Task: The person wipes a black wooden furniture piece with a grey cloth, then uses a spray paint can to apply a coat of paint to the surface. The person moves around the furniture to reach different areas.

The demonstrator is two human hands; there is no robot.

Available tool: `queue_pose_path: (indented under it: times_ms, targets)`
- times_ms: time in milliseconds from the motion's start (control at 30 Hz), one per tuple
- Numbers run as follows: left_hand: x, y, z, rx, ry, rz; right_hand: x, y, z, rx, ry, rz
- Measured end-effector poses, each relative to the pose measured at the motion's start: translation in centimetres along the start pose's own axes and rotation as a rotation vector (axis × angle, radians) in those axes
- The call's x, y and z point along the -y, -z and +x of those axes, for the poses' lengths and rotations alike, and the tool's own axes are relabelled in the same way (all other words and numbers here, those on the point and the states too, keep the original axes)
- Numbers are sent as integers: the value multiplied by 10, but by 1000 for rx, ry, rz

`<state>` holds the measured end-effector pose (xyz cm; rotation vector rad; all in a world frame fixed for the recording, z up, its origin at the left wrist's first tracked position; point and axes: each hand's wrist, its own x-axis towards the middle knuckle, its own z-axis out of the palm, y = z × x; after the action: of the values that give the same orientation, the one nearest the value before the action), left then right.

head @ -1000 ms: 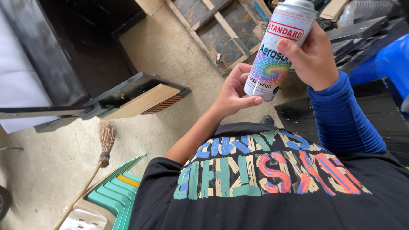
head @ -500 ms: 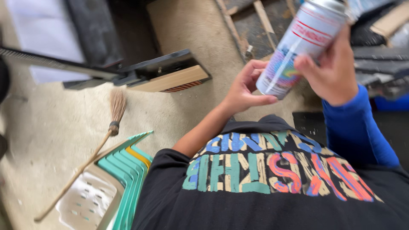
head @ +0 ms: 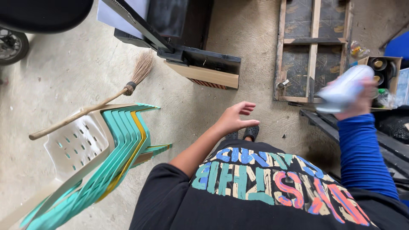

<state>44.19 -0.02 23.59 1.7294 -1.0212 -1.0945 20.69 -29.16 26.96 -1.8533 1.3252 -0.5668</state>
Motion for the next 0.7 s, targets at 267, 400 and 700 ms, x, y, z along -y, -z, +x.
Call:
queue_pose_path:
  times_ms: [267, 400, 700]
  targets:
    - [-1, -12, 10, -99, 91, -103, -73, -62, 3, 403, -568, 608]
    - [-7, -20, 22, -79, 73, -154, -74, -77, 15, 352, -597, 505]
    - [0, -14, -6, -172, 129, -97, -11, -65, 40, 638, -300, 864]
